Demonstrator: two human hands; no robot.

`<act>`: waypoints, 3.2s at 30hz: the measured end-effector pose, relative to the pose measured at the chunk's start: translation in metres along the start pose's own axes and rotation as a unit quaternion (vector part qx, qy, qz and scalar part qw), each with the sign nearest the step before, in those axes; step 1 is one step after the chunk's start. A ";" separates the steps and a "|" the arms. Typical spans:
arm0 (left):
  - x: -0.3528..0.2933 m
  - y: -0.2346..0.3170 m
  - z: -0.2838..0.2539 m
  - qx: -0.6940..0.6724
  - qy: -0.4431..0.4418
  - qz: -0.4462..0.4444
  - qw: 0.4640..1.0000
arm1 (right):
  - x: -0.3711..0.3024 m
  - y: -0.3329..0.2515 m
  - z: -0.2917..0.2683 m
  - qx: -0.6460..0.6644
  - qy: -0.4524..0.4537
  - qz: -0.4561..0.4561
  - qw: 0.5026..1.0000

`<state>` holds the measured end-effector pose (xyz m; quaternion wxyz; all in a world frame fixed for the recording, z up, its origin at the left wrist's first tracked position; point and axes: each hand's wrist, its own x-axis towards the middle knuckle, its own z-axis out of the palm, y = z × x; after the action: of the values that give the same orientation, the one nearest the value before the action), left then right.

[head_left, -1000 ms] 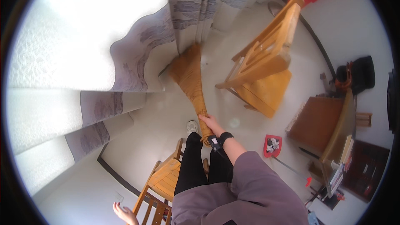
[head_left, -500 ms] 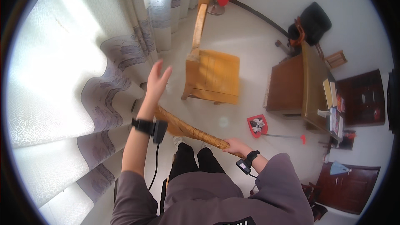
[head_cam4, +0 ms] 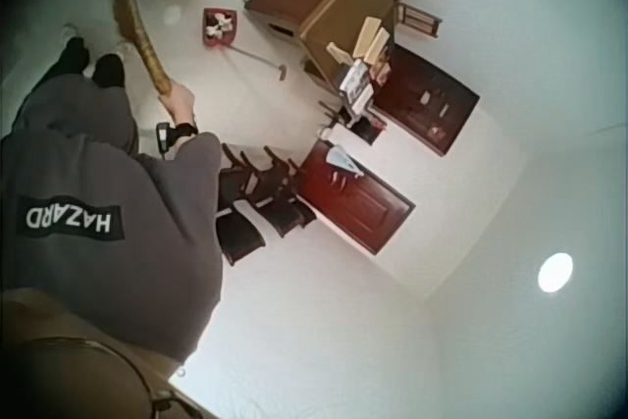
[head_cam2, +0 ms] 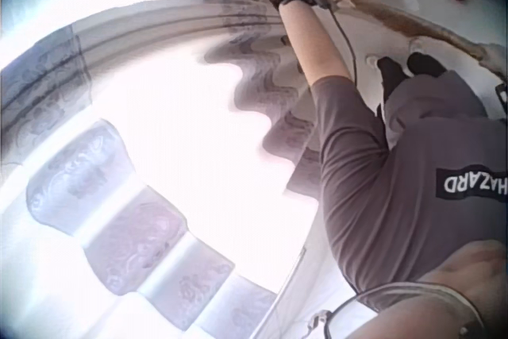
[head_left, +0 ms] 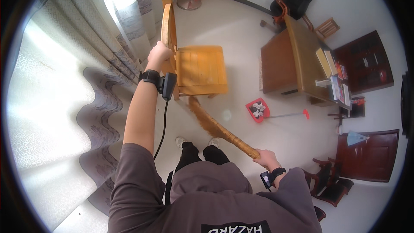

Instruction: Sweeping the floor and collecting dust into a dustpan while moving chairs to reach corners.

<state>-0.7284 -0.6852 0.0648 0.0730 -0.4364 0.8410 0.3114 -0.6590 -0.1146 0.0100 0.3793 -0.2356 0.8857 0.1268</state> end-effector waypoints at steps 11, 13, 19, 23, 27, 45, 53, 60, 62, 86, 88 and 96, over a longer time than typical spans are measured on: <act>-0.065 -0.015 0.018 0.021 0.048 -0.005 0.999 | -0.005 0.099 0.001 -0.013 0.015 0.069 0.997; -0.082 -0.021 0.023 0.019 0.066 -0.008 0.998 | 0.001 0.114 -0.009 0.001 0.024 0.057 0.998; -0.137 -0.008 0.043 -0.017 0.131 -0.020 0.991 | 0.033 0.167 -0.037 -0.090 0.040 0.026 0.995; -0.162 -0.004 0.058 -0.037 0.164 -0.088 0.982 | 0.055 0.196 -0.054 -0.123 0.052 0.009 0.991; -0.197 -0.005 0.075 -0.067 0.184 -0.129 0.972 | 0.076 0.227 -0.066 -0.138 0.044 -0.011 0.989; -0.364 0.084 0.201 -0.134 0.301 -0.252 0.910 | 0.153 0.252 -0.108 -0.155 0.050 -0.045 0.986; -0.386 0.085 0.221 -0.211 0.321 -0.324 0.864 | 0.163 0.237 -0.137 -0.142 0.099 -0.012 0.985; -0.388 0.093 0.213 -0.178 0.319 -0.339 0.867 | 0.175 0.220 -0.158 -0.129 0.107 -0.017 0.986; -0.388 0.092 0.212 -0.162 0.298 -0.326 0.882 | 0.174 0.210 -0.167 -0.125 0.109 -0.021 0.986; -0.331 0.003 0.194 -0.048 0.248 -0.412 0.876 | 0.293 0.110 -0.273 -0.167 0.161 -0.128 0.964; -0.327 0.000 0.192 -0.075 0.244 -0.449 0.856 | 0.311 0.111 -0.291 -0.173 0.131 -0.122 0.968; -0.304 0.030 0.179 -0.046 0.345 -0.554 0.756 | 0.377 0.079 -0.372 -0.230 0.116 -0.235 0.937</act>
<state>-0.5928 -0.3579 0.0561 -0.0820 -0.9069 0.4049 0.0831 -1.1542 -0.3178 -0.0087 0.2282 -0.5312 0.7896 0.2057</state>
